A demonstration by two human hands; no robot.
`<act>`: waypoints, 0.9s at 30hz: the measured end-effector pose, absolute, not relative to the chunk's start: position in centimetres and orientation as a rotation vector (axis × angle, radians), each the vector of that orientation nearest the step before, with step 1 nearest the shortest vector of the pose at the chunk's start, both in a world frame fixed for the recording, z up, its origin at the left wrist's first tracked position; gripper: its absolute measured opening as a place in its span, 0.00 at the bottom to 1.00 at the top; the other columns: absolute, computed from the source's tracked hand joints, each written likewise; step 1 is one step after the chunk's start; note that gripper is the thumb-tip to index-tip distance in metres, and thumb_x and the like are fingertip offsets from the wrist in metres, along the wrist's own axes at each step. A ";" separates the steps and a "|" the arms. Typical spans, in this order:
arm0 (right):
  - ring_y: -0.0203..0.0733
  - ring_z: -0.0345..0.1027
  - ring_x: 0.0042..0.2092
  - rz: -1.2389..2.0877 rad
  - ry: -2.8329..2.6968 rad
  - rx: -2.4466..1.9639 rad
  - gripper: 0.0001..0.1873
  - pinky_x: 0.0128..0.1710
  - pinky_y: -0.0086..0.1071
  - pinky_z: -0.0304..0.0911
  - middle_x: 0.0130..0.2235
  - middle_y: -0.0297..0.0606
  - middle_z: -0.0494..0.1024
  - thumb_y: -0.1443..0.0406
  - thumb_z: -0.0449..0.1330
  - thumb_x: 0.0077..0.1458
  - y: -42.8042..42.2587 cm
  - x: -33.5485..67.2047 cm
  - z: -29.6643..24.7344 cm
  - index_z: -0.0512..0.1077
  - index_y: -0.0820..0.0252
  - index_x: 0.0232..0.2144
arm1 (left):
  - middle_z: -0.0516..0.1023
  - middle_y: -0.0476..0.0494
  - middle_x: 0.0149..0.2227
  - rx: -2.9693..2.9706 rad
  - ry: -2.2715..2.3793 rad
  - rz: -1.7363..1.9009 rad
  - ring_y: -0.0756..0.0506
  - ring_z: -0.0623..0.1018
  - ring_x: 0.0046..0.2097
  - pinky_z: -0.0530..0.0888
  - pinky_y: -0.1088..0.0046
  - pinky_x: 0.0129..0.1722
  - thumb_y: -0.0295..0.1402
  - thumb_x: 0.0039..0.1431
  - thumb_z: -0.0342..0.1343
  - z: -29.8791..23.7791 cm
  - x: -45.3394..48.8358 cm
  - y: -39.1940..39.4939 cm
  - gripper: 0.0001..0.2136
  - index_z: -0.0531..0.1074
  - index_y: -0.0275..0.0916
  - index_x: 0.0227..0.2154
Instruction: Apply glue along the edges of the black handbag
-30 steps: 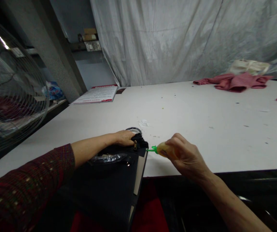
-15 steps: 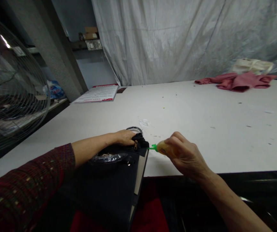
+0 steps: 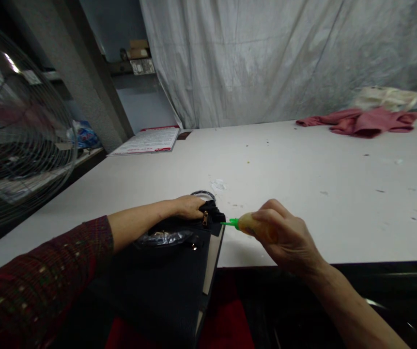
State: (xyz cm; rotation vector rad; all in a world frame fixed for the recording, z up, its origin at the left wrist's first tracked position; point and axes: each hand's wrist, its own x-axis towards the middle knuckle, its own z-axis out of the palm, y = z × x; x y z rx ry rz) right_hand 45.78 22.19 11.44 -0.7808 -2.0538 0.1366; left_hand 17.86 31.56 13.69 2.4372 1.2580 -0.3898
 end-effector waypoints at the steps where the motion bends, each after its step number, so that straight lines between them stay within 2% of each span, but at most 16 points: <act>1: 0.37 0.71 0.29 0.137 -2.068 -0.770 0.07 0.24 0.29 0.65 0.36 0.34 0.73 0.62 0.66 0.65 22.2 45.8 11.4 0.74 0.51 0.45 | 0.82 0.38 0.50 2.439 1.253 -0.385 0.38 0.80 0.51 0.76 0.65 0.52 0.37 0.63 0.58 13.6 17.8 31.6 0.15 0.79 0.39 0.50; 5: 0.35 0.70 0.27 0.127 -2.122 -0.795 0.05 0.23 0.27 0.65 0.36 0.35 0.73 0.62 0.65 0.66 22.1 46.4 11.6 0.75 0.52 0.45 | 0.82 0.37 0.51 2.435 1.252 -0.366 0.37 0.80 0.52 0.76 0.63 0.53 0.36 0.63 0.57 13.5 17.7 31.7 0.15 0.79 0.38 0.50; 11: 0.39 0.73 0.30 0.148 -2.036 -0.799 0.09 0.24 0.30 0.67 0.37 0.36 0.74 0.60 0.68 0.64 21.7 46.4 11.9 0.75 0.48 0.46 | 0.82 0.39 0.48 2.420 1.242 -0.337 0.38 0.80 0.49 0.76 0.63 0.52 0.37 0.62 0.58 13.4 17.6 31.9 0.16 0.79 0.41 0.51; 17: 0.37 0.72 0.28 0.175 -2.064 -0.801 0.05 0.23 0.30 0.66 0.36 0.35 0.74 0.60 0.66 0.66 22.1 46.2 11.4 0.76 0.49 0.44 | 0.82 0.36 0.48 2.414 1.250 -0.346 0.36 0.80 0.49 0.76 0.61 0.52 0.37 0.62 0.59 13.2 17.7 32.0 0.15 0.79 0.39 0.49; 22: 0.40 0.72 0.32 0.165 -2.029 -0.848 0.09 0.25 0.33 0.68 0.38 0.36 0.73 0.59 0.67 0.65 21.8 47.6 11.3 0.74 0.46 0.47 | 0.82 0.38 0.48 2.403 1.231 -0.331 0.38 0.80 0.49 0.76 0.62 0.53 0.37 0.62 0.59 13.2 17.6 32.0 0.16 0.79 0.42 0.51; 27: 0.39 0.72 0.31 0.195 -2.028 -0.789 0.11 0.25 0.32 0.67 0.39 0.36 0.73 0.62 0.67 0.64 22.0 46.7 10.5 0.74 0.46 0.48 | 0.82 0.39 0.48 2.405 1.214 -0.339 0.39 0.80 0.48 0.76 0.63 0.52 0.36 0.62 0.59 13.5 17.6 31.9 0.16 0.79 0.41 0.51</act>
